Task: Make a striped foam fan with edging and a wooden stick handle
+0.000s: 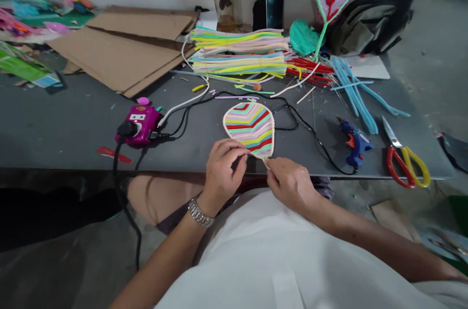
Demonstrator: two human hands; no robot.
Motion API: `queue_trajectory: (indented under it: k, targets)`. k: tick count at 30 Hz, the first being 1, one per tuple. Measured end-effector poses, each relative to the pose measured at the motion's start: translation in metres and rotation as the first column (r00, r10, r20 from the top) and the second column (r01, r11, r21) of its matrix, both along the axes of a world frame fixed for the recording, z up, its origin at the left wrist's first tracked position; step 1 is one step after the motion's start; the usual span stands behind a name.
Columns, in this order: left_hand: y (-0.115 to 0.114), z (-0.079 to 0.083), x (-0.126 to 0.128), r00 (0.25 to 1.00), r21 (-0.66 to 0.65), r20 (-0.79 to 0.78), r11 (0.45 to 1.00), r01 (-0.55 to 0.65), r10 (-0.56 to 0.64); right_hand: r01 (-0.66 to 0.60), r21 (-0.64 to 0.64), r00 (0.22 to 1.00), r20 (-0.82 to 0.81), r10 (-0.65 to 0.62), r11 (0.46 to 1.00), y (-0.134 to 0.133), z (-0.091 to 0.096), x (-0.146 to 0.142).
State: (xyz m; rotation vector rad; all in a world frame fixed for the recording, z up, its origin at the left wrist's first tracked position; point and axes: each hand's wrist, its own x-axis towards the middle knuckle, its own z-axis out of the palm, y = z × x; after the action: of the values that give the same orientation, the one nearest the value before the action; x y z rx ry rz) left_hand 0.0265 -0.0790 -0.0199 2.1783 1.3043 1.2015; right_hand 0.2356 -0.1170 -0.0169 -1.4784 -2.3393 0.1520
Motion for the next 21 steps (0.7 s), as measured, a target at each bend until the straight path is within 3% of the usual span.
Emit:
queue_trajectory:
  k: [8,14,21]
  targets:
    - [-0.001,-0.006,-0.005,0.999,-0.030,0.054,1.000,-0.005,0.006,0.010,-0.012,1.000,0.000,-0.010,1.000,0.000,-0.003,0.000]
    - [-0.004,0.001,-0.006,0.984,-0.033,0.156,0.996,-0.081,0.085,0.008,-0.021,1.000,0.001,-0.008,1.000,0.000,-0.003,0.000]
    - [-0.005,0.005,-0.010,0.997,-0.055,-0.017,0.996,-0.071,0.070,0.005,0.027,1.000,0.012,-0.005,1.000,-0.001,-0.005,-0.001]
